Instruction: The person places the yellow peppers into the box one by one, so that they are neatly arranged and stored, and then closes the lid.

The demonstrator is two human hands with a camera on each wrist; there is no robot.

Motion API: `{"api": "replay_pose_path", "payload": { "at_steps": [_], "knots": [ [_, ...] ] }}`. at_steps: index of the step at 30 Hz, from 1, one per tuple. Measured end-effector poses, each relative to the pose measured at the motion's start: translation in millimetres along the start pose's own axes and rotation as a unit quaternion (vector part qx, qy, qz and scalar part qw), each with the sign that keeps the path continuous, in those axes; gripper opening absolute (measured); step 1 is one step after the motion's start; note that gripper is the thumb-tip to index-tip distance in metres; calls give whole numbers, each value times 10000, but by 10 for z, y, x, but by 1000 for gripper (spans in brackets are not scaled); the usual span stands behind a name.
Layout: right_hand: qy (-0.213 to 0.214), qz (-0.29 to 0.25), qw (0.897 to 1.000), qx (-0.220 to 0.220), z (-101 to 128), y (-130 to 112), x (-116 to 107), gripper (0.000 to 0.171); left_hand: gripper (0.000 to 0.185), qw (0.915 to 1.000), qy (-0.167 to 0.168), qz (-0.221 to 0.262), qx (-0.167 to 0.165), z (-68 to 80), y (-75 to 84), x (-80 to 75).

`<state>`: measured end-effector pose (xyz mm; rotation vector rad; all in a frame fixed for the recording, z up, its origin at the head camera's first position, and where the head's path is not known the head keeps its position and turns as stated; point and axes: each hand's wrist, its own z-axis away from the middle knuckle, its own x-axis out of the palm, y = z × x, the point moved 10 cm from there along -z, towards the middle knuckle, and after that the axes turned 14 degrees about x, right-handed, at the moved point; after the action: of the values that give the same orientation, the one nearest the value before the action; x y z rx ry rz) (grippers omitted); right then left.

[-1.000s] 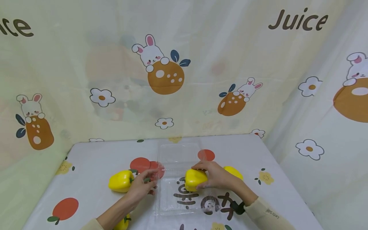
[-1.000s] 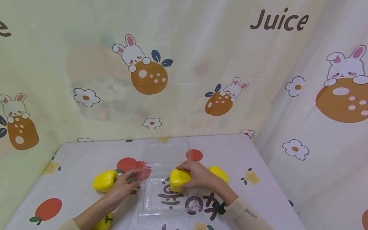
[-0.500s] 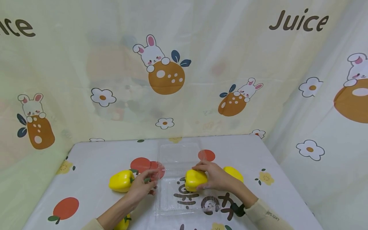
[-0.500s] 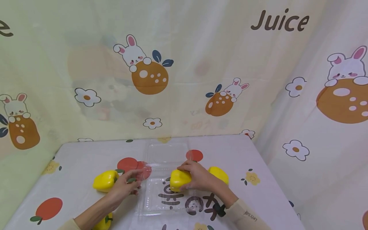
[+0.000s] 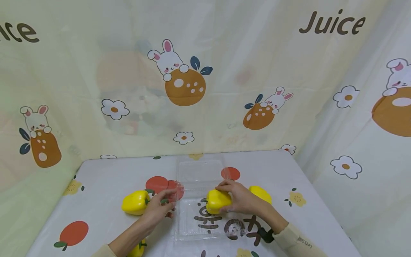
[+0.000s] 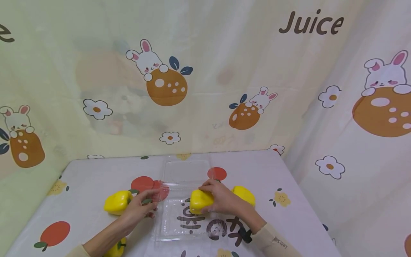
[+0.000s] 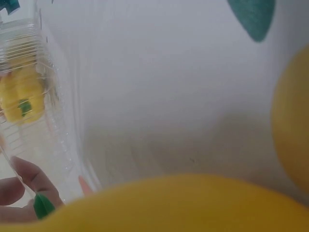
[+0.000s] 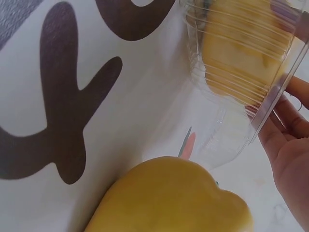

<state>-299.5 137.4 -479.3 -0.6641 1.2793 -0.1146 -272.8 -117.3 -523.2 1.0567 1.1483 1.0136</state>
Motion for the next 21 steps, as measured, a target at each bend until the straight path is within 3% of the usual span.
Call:
{"api": "replay_pose_path", "payload": {
  "at_steps": [21],
  "knots": [
    [-142,47,9999,-7,22,-21,-65,67,47,10000,47,-42,5,-19,-24,-8]
  ]
}}
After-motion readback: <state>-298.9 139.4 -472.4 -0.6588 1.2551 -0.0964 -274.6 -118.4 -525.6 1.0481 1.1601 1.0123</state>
